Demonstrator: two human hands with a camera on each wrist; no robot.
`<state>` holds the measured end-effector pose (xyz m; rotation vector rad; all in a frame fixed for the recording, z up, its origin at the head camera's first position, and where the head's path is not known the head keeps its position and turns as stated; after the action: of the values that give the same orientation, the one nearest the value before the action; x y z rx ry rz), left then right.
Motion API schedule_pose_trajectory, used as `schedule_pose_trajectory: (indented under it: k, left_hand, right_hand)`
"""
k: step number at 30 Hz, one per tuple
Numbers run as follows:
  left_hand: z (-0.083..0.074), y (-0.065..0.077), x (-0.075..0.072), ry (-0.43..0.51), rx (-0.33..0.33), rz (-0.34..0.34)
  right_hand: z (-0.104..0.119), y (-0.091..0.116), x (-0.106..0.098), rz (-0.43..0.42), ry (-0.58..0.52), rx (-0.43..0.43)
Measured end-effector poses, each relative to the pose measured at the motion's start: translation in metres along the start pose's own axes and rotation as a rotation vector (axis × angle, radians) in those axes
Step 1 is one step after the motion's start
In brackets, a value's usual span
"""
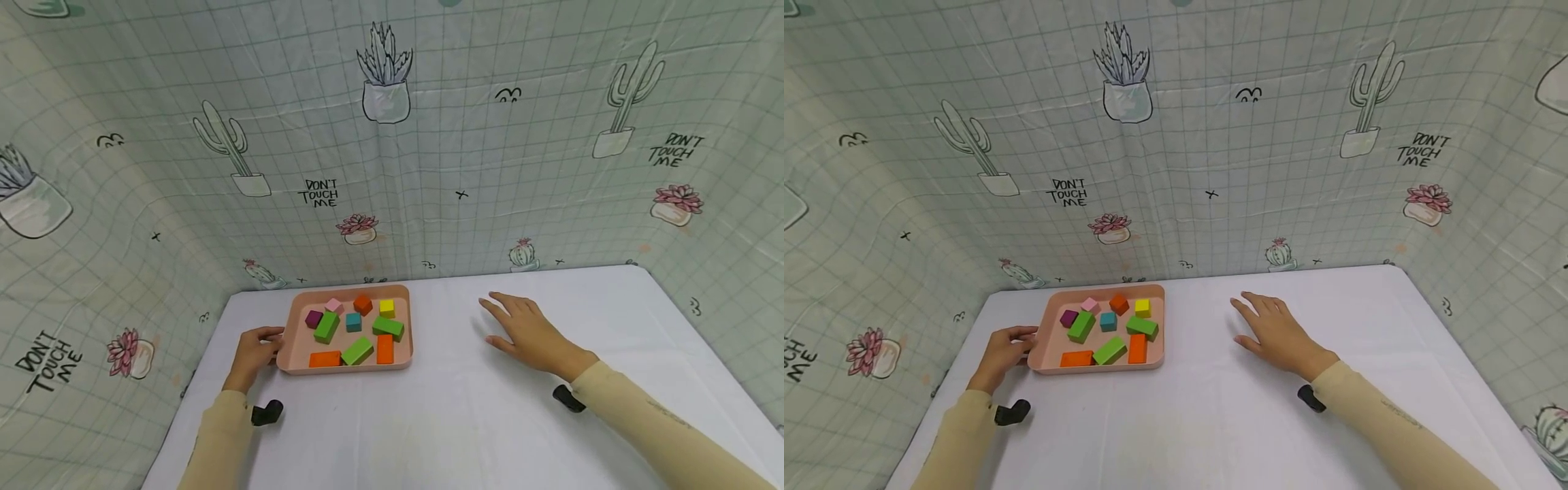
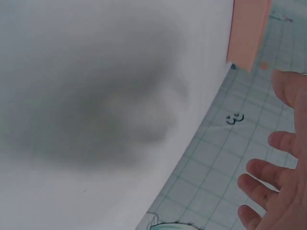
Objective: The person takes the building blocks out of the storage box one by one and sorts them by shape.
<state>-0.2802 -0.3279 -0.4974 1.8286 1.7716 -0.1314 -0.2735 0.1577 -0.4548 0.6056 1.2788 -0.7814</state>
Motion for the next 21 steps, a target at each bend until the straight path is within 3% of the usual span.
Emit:
schedule_pose_trajectory:
  k: [21]
  left_hand:
    - [0.004, -0.001, 0.001, 0.012, -0.005, -0.045]
  right_hand:
    - [0.057, -0.05, 0.008, -0.04, 0.082, -0.156]
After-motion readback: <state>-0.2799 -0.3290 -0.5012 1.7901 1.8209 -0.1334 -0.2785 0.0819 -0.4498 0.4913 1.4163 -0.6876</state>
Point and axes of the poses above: each hand's wrist, its own y-axis away from the middle knuckle, its own x-axis out of the palm, z = x × y, the point moved 10 cm from there along -y, towards the middle knuckle, and after that the axes turned 12 degrees about z, right-handed, at the moved point
